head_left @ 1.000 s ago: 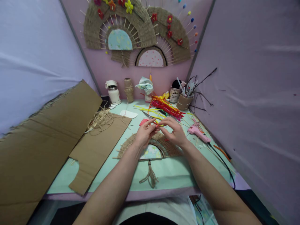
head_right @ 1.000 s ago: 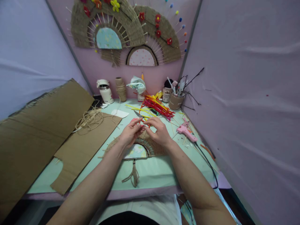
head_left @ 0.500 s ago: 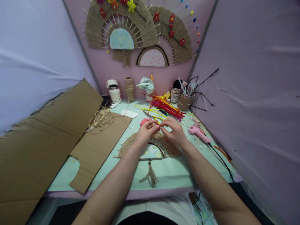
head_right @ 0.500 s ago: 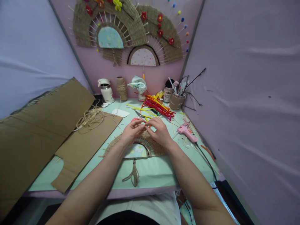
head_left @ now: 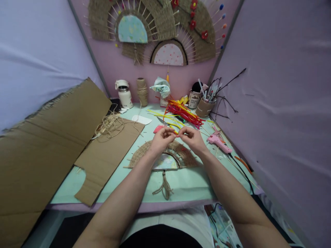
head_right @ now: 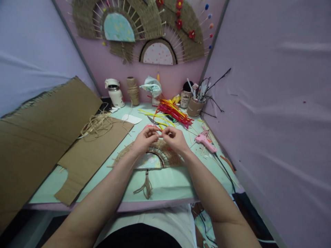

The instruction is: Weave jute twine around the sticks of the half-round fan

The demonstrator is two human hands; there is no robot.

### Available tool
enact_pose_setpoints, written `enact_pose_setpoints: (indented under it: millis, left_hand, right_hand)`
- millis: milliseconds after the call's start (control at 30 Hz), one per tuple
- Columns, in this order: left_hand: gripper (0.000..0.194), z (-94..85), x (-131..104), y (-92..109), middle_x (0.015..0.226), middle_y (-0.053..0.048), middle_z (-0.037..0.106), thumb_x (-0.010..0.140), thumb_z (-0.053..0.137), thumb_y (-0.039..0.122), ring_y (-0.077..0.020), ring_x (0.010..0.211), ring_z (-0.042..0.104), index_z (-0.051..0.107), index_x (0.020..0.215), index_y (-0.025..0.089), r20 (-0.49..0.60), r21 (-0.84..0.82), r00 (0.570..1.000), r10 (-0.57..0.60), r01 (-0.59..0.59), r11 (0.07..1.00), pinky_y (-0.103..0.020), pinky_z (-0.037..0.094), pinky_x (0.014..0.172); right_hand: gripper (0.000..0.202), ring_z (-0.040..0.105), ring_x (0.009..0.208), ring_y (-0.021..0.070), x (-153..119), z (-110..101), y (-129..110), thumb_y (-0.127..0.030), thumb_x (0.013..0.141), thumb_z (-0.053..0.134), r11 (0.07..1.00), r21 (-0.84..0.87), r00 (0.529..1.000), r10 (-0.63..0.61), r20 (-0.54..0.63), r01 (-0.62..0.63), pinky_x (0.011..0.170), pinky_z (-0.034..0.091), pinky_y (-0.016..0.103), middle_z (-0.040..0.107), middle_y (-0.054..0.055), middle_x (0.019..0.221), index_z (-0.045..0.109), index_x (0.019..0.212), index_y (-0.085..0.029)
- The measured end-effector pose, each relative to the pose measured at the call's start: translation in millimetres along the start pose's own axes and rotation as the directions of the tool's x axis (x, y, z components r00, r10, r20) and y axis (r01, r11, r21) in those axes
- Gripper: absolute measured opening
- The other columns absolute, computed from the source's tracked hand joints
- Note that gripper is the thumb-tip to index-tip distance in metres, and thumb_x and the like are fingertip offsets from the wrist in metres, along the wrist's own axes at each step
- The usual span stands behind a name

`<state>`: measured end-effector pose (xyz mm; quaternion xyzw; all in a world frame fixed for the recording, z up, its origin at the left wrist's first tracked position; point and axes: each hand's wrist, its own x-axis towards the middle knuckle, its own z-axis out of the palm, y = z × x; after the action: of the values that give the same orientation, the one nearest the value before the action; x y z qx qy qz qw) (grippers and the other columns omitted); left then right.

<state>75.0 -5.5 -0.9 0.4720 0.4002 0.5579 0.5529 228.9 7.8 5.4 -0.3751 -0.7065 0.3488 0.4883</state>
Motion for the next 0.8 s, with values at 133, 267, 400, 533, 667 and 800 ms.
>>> enact_pose_setpoints:
  millis: [133, 267, 400, 533, 667, 800]
  left_hand:
    - [0.023, -3.1, 1, 6, 0.072, 0.001, 0.062, 0.064, 0.072, 0.019, -0.0065, 0.063, 0.054, 0.064, 0.085, 0.014, -0.053, -0.168, 0.995, -0.083, 0.074, 0.983, -0.020, 0.043, 0.061]
    - [0.026, -6.1, -1, 10, 0.069, 0.001, 0.060, 0.065, 0.072, 0.015, -0.0069, 0.063, 0.057, 0.064, 0.090, 0.015, 0.035, -0.396, 0.967, -0.254, 0.247, 0.884, -0.019, 0.047, 0.061]
    - [0.023, -6.8, -1, 9, 0.069, -0.001, 0.062, 0.068, 0.068, 0.010, -0.0072, 0.064, 0.060, 0.065, 0.091, 0.014, 0.093, -0.493, 0.951, -0.295, 0.301, 0.816, -0.020, 0.051, 0.065]
    - [0.016, -3.7, -1, 5, 0.072, -0.004, 0.065, 0.073, 0.068, 0.015, -0.0089, 0.067, 0.062, 0.066, 0.088, 0.011, 0.076, -0.429, 0.958, -0.276, 0.282, 0.858, -0.021, 0.052, 0.068]
    - [0.024, 0.6, -3, 0, 0.072, -0.004, 0.065, 0.066, 0.077, 0.025, -0.0099, 0.066, 0.062, 0.065, 0.082, 0.012, 0.050, -0.311, 0.966, -0.253, 0.256, 0.915, -0.022, 0.051, 0.065]
    - [0.031, 1.8, -4, -3, 0.062, 0.000, 0.061, 0.058, 0.082, 0.030, -0.0078, 0.056, 0.057, 0.063, 0.074, 0.012, 0.024, -0.207, 0.979, -0.201, 0.202, 0.957, -0.019, 0.046, 0.056]
  right_hand:
    - [0.008, 0.047, 0.055, 0.0111, 6, -5, 2, -0.027, 0.070, 0.057, 0.888, 0.412, 0.968, 0.246, -0.048, -0.205, 0.048, 0.037, 0.024, 0.055, 0.000, 0.065, 0.055, 0.068, -0.020]
    - [0.012, 0.048, 0.056, 0.0104, 9, -5, 4, -0.028, 0.065, 0.065, 0.828, 0.492, 0.939, 0.339, -0.058, -0.269, 0.048, 0.037, 0.022, 0.056, -0.001, 0.064, 0.057, 0.067, -0.020]
    - [0.013, 0.045, 0.054, 0.0087, 9, -2, 6, -0.027, 0.063, 0.070, 0.804, 0.518, 0.931, 0.363, -0.037, -0.292, 0.048, 0.035, 0.021, 0.056, -0.002, 0.062, 0.061, 0.067, -0.019]
    - [0.013, 0.044, 0.052, 0.0079, 8, 0, 10, -0.028, 0.066, 0.069, 0.847, 0.445, 0.941, 0.339, -0.026, -0.292, 0.049, 0.034, 0.021, 0.055, -0.003, 0.061, 0.062, 0.069, -0.018]
    - [0.014, 0.047, 0.058, 0.0097, 4, 4, 9, -0.031, 0.070, 0.066, 0.958, 0.191, 0.974, 0.225, -0.034, -0.214, 0.057, 0.037, 0.023, 0.058, -0.002, 0.063, 0.064, 0.071, -0.017]
    - [0.014, 0.047, 0.059, 0.0102, 2, 7, 5, -0.030, 0.067, 0.067, 0.944, 0.195, 0.963, 0.267, 0.027, -0.267, 0.059, 0.038, 0.024, 0.056, -0.003, 0.062, 0.062, 0.069, -0.017]
